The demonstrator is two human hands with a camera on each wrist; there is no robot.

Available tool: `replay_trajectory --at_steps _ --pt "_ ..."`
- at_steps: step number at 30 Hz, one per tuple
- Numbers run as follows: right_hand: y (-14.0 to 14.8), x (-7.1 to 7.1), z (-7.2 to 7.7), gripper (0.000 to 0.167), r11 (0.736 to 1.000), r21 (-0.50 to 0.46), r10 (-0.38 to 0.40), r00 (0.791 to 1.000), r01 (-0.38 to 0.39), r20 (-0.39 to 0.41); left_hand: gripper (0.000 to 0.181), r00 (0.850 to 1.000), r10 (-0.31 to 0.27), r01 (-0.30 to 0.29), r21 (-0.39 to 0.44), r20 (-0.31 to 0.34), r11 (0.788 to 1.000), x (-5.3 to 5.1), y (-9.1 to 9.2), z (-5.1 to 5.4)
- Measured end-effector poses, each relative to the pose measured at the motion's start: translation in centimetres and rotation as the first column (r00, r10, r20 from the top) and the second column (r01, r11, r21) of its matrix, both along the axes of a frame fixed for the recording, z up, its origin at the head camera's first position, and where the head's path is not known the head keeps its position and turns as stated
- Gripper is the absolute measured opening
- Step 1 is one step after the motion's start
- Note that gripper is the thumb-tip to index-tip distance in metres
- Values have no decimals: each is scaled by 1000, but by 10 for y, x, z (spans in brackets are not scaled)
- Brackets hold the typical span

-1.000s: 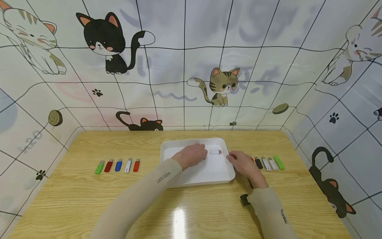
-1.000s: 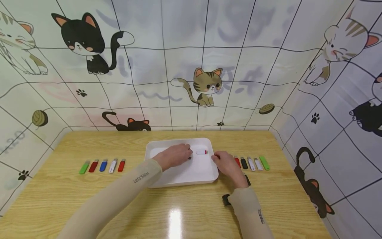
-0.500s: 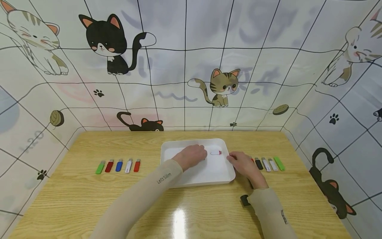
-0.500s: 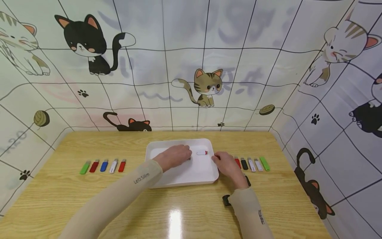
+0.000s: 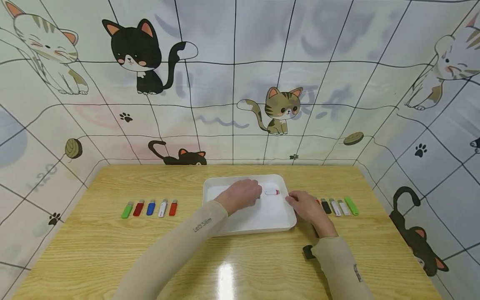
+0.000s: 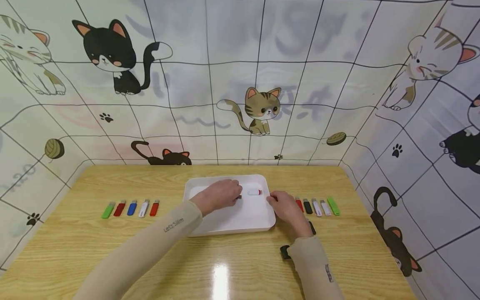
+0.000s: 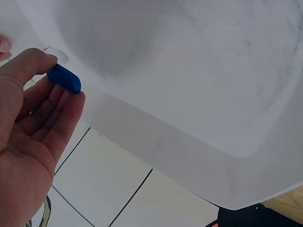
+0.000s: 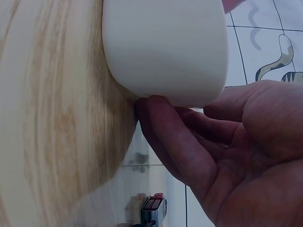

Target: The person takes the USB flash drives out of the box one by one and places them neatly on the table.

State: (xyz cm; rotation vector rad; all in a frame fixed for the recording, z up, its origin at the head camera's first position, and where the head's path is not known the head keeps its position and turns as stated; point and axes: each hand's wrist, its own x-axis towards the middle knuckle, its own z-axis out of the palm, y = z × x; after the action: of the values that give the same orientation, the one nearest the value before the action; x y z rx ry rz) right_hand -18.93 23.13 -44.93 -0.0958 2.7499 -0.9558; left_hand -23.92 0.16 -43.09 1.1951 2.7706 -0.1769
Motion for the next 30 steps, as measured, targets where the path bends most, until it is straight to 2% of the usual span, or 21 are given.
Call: replay_trajectory --at_steps 6,16,24,30 --pt "-1 -2 -1 42 1000 9 -3 1000 3 7 14 999 39 -39 42 0 998 4 -7 14" --pt "0 -2 0 41 1000 21 -9 1000 9 14 7 998 64 -61 198 -12 978 14 -26 31" --pt "1 0 3 41 1000 26 12 1000 -12 -12 6 994 107 -94 317 -24 944 24 -46 34" --pt "0 0 1 38 1000 11 8 1000 -8 -4 10 985 158 -125 355 -67 927 32 -70 32"
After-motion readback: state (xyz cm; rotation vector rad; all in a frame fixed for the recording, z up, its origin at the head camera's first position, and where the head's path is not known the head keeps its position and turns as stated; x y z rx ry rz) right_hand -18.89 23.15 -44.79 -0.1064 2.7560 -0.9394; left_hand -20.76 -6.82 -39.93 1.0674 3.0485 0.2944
